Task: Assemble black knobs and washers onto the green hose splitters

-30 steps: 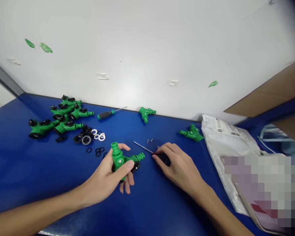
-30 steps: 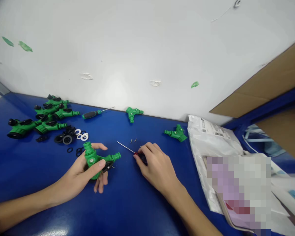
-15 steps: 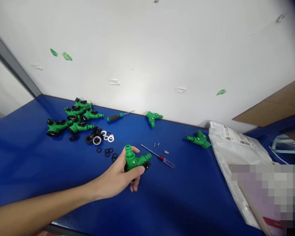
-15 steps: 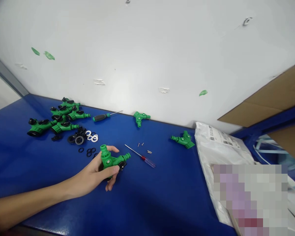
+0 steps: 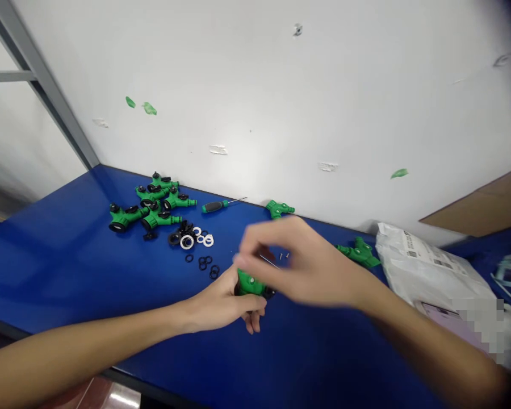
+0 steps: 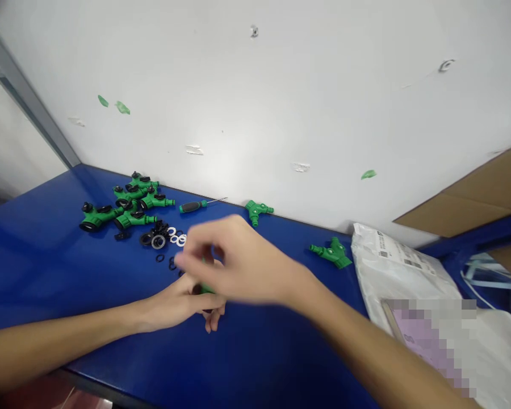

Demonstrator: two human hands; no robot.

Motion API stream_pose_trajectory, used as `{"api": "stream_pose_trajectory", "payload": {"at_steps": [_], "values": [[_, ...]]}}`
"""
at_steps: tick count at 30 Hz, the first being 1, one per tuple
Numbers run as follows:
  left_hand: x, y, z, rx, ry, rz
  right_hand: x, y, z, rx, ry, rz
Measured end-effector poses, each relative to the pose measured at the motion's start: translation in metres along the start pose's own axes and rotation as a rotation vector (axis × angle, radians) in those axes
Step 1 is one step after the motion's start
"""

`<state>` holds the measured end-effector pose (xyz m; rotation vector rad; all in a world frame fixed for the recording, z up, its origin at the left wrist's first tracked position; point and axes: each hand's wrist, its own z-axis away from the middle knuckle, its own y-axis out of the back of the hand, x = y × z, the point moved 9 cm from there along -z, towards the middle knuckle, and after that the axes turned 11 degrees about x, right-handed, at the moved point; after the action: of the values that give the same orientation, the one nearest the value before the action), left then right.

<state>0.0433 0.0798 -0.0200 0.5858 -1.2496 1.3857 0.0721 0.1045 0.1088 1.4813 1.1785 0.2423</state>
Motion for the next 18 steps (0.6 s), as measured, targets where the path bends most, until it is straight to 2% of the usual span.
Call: {"api": "stream_pose_trajectory", "payload": {"at_steps": [4, 7, 11, 18], "values": [[-0.010, -0.011, 0.003, -0.140, 0.153, -0.002, 0.028, -0.046, -0.077, -0.152, 0.199, 0.131], [-0.014, -0.013, 0.003, -0.161, 0.230, 0.029, 0.037, -0.085, -0.105, -0.229, 0.303, 0.170], [-0.015, -0.010, 0.002, -0.127, 0.251, 0.062, 0.031, -0.117, -0.115, -0.337, 0.389, 0.226], [-0.016, -0.009, 0.002, -0.121, 0.237, 0.080, 0.029, -0.122, -0.112, -0.376, 0.437, 0.286]]}}
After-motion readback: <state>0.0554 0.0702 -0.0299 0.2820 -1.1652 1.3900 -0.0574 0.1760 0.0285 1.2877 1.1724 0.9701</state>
